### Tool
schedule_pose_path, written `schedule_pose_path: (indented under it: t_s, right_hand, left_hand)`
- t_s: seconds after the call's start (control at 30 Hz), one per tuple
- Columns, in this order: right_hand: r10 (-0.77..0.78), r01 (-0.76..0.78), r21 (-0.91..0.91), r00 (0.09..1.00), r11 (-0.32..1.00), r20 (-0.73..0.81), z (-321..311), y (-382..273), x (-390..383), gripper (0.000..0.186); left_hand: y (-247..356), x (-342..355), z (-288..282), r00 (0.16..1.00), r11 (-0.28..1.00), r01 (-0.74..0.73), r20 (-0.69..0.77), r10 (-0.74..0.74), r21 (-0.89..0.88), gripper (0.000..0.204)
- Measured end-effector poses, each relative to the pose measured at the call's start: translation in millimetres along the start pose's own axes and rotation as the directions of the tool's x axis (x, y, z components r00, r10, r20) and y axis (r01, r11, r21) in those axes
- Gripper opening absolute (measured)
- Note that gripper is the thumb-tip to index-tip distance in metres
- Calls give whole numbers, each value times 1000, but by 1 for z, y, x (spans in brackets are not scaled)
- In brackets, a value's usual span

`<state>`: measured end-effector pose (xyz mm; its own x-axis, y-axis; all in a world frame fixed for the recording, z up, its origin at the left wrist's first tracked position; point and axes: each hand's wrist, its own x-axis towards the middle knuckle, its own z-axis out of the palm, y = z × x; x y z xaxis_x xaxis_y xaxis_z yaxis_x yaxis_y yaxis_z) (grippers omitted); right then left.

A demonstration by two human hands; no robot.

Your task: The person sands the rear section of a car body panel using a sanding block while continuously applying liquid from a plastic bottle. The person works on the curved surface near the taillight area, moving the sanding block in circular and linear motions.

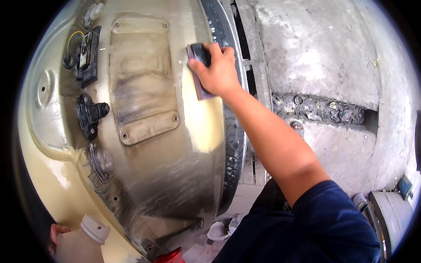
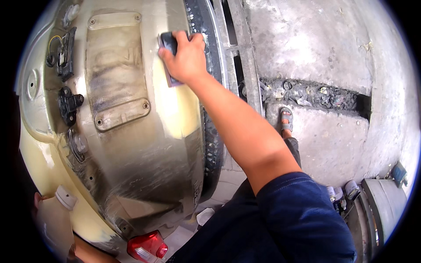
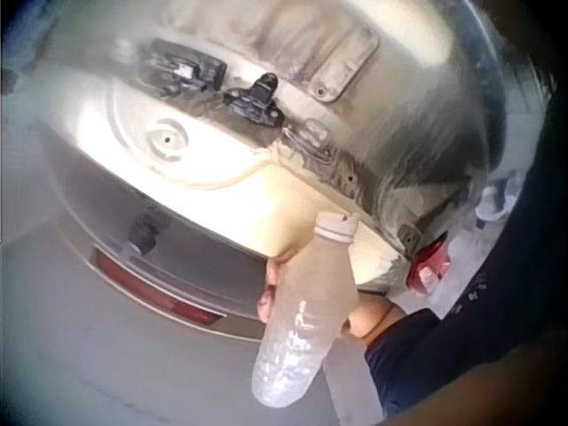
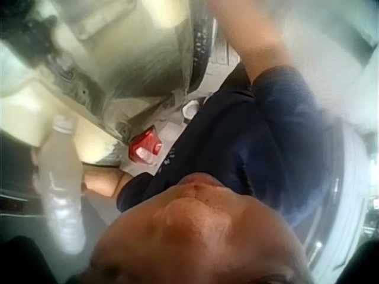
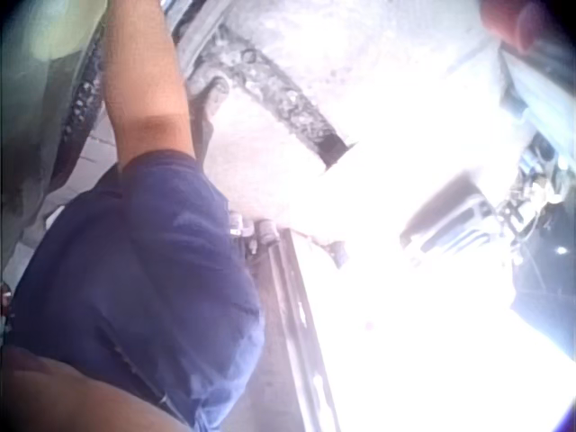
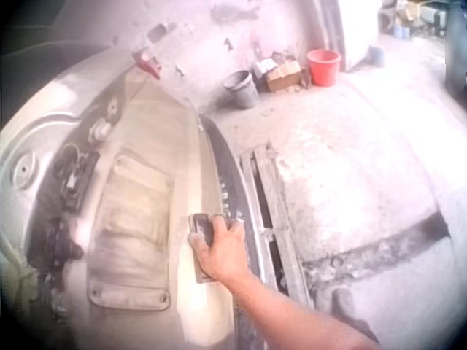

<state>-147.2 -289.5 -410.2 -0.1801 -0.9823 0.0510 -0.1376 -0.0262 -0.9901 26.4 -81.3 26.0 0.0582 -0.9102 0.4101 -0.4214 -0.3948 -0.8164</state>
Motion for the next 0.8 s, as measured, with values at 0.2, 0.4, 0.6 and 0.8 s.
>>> schedule_pose_path:
  t_s: [0.2, 0.4, 0.6, 0.8]
  right_hand:
    - [70, -70, -1, 988, 998, 141, -14, -7, -73, 59]
    - [12, -12, -13, 1000, 1000, -3, 3, 0, 3, 55]
    - [60, -48, -66, 980, 997, 188, -11, -8, -49, 68]
    - [13, -12, -24, 999, 1000, 53, -1, -2, 10, 63]
  left_hand:
    - [-2, 1, -1, 998, 992, 35, 58, -28, -118, 36]
    - [-34, -3, 18, 990, 888, -88, 57, 127, -451, 38]
    - [-44, 4, 12, 972, 792, -156, 49, 228, -591, 41]
    - [-24, 10, -2, 936, 702, -230, 45, 350, -674, 47]
